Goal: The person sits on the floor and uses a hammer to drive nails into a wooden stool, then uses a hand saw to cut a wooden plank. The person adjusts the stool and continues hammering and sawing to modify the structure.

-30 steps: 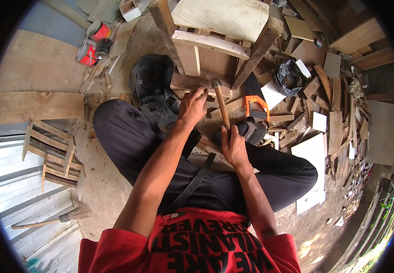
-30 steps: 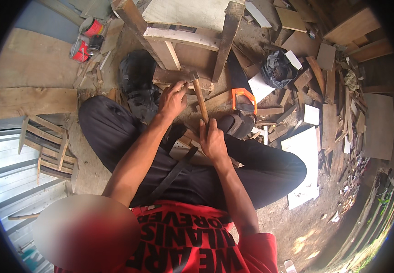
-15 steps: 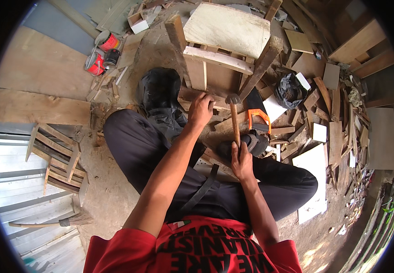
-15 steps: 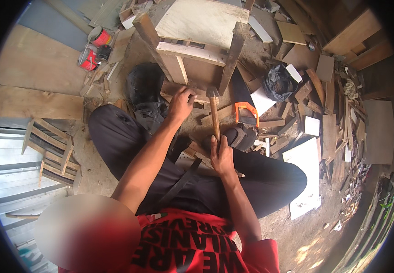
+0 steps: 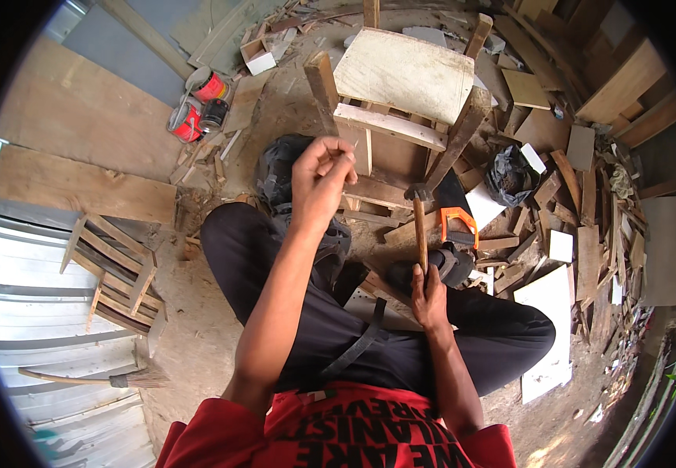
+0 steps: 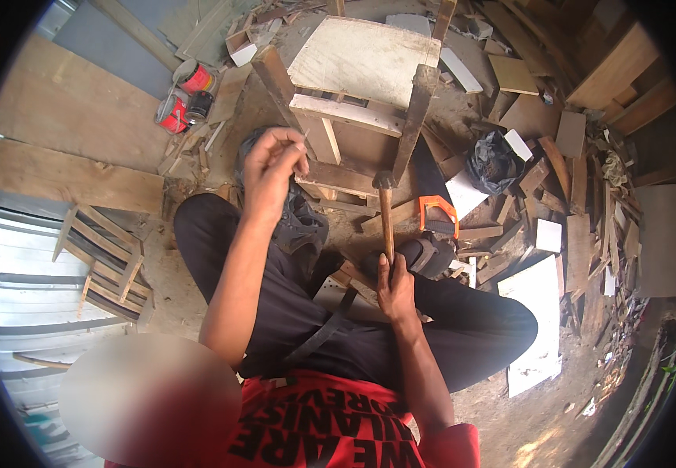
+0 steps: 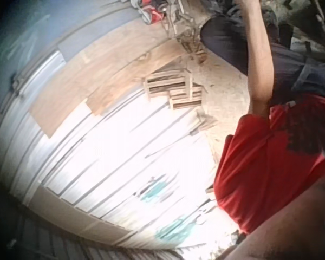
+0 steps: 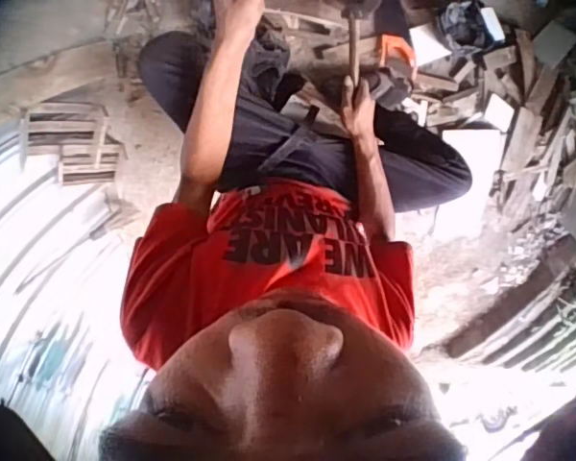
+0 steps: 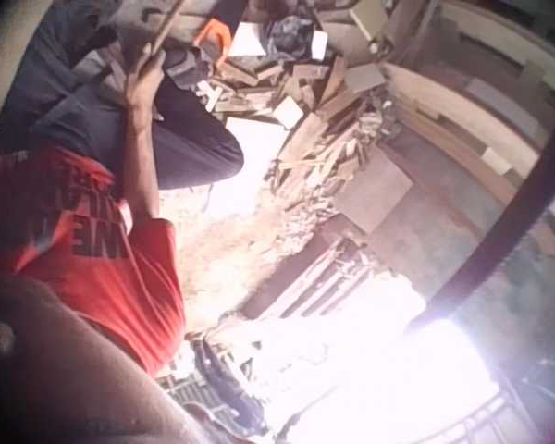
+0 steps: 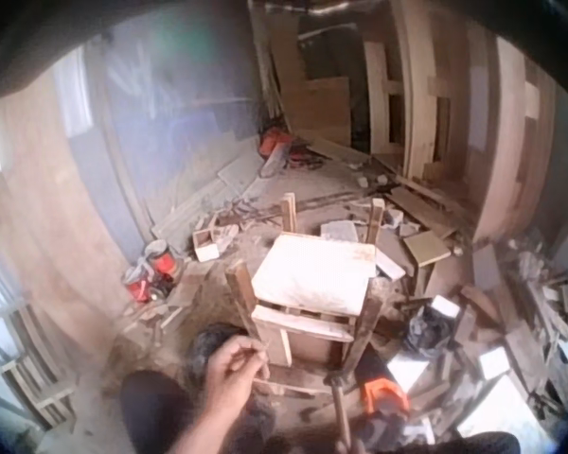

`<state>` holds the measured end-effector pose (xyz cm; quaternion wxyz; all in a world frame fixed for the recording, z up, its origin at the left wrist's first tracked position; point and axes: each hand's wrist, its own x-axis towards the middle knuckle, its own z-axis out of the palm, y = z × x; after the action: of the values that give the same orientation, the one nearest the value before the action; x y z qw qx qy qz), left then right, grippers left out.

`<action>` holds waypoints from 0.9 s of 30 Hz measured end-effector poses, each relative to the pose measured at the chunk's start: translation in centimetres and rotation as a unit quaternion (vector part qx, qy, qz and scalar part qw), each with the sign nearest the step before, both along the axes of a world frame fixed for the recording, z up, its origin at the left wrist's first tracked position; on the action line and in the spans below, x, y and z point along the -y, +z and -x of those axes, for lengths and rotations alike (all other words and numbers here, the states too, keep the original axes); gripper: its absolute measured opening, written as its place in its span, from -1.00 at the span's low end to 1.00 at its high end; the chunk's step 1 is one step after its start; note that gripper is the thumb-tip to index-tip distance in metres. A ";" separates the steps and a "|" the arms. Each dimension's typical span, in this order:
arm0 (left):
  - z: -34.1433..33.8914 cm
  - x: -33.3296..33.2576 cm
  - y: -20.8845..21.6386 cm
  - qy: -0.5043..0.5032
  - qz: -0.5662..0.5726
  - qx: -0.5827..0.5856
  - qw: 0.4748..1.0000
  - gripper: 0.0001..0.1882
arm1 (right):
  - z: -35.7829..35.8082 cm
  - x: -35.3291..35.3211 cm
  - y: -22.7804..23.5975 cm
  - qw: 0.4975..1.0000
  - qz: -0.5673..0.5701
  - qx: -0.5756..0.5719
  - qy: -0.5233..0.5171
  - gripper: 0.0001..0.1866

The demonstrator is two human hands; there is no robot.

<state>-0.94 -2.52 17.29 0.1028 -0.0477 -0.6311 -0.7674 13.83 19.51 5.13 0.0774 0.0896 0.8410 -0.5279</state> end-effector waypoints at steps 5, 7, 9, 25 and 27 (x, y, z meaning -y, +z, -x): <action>2.6 1.7 4.5 0.003 0.035 0.000 0.999 -0.76 | 0.0 0.1 0.2 1.000 0.012 0.006 0.017 -0.63; 3.3 2.0 5.0 0.000 0.007 0.006 1.000 -0.74 | -0.1 0.1 0.5 1.000 0.008 0.002 0.019 -0.64; 3.6 2.0 4.7 0.003 0.016 0.007 1.000 -0.72 | -0.1 0.0 0.0 1.000 0.009 -0.008 0.017 -0.65; 5.1 -1.1 1.5 0.156 0.175 -0.049 0.971 -0.80 | 0.3 -0.5 -0.3 1.000 0.019 0.012 -0.005 -0.63; 5.1 -1.4 1.6 0.154 0.184 -0.045 0.970 -0.80 | 0.2 -0.6 -0.6 1.000 0.017 0.017 -0.009 -0.63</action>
<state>-6.05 -1.14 18.84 0.2373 -0.0021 -0.7559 -0.6102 13.62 20.12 4.58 0.0888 0.1048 0.8297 -0.5411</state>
